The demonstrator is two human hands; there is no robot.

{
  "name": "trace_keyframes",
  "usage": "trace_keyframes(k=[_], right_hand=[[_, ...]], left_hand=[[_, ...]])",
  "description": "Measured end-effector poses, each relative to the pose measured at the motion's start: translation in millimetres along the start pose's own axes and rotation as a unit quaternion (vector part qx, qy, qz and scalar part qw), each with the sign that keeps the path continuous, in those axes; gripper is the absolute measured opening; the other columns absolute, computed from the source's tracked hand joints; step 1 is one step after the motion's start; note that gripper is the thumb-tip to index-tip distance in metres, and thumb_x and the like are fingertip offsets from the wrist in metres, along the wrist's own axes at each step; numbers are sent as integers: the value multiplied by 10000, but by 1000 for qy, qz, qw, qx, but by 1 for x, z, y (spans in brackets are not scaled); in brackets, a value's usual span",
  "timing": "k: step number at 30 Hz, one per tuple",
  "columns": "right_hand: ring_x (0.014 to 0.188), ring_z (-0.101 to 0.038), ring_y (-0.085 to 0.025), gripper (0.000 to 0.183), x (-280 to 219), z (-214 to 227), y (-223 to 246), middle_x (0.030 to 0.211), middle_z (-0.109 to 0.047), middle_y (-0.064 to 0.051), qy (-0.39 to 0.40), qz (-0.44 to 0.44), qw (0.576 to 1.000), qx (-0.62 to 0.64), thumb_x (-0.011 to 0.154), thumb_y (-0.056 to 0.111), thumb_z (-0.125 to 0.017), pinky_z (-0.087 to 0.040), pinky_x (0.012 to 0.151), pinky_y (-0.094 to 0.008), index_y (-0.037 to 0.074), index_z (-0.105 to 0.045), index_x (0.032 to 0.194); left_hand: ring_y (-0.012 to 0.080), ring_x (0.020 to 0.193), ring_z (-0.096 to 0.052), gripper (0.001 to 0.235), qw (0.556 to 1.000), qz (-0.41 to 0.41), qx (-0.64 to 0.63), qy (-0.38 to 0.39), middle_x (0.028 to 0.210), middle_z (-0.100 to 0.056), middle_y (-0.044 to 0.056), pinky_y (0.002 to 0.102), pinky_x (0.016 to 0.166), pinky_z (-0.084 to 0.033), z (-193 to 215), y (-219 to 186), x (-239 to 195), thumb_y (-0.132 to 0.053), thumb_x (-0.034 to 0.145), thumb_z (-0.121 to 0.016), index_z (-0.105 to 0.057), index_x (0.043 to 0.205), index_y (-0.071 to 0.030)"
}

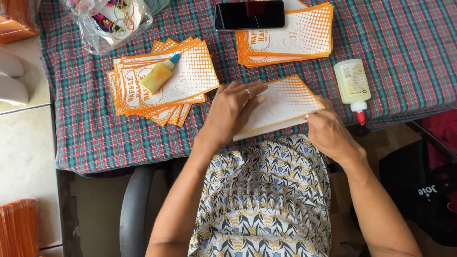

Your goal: The person applies glue from a bottle onto the edges of paper sheets and folds them.

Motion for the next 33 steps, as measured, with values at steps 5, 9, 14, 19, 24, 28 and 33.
trace_keyframes(k=[5,9,14,19,24,28,33], right_hand=[[1204,-598,-442,542,32,26,43,1283,-672,-169,-24,46,999,-10,932,-136,-438,-464,985,-503,77,-681,1367],[1153,-630,-389,569,28,45,23,1258,-684,-171,-67,-16,998,18,904,-188,-490,-482,990,-454,60,-681,1379],[1096,-504,-395,453,-3,100,-46,1228,-668,-220,-155,-129,957,-208,907,5,-906,-418,903,-494,-24,-775,1339],[973,-700,-297,606,-8,94,-97,1153,-723,-181,-24,-414,908,57,811,53,-862,-577,736,-436,-7,-641,1373],[1131,-727,-242,480,-17,92,-93,1202,-699,-116,-228,-349,834,362,841,-30,-790,-688,851,-363,2,-626,1290],[1234,-699,-321,318,-3,84,-73,1182,-668,-119,-264,-208,827,450,894,59,-813,-742,915,-449,18,-632,1152],[1171,-696,-329,397,5,62,-77,1165,-655,-165,-307,-187,849,387,883,9,-841,-702,961,-453,-12,-593,1192]], left_hand=[[254,464,-556,210,949,-255,-70,-170,777,-694,90,363,445,-417,5,-114,-32,-256,1029,-610,-584,918,-79],[246,697,-584,96,977,-138,59,-149,848,-601,85,344,555,-474,-77,-76,-45,-143,976,-606,-645,919,-76],[126,434,-418,233,990,31,133,-23,748,-663,156,262,355,-272,-107,-16,-22,105,1035,-468,-670,1150,91],[314,891,-598,716,976,94,183,71,1079,-583,170,427,740,-559,-124,21,-7,-305,875,-807,-513,1389,99],[336,839,-601,742,975,97,179,93,1037,-549,150,477,702,-552,-116,36,-1,-373,792,-880,-596,1330,52],[361,905,-622,796,980,85,151,92,1036,-553,144,493,789,-564,-111,45,4,-362,752,-916,-589,1348,52],[370,883,-619,813,983,82,137,91,1045,-536,146,491,738,-544,-111,49,2,-366,768,-904,-540,1390,10]])
Point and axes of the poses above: each hand's wrist, its own x-axis towards the middle knuckle, its own z-axis out of the back of the hand, y = z × x, the point moved 9 cm from there along x, towards the middle knuckle
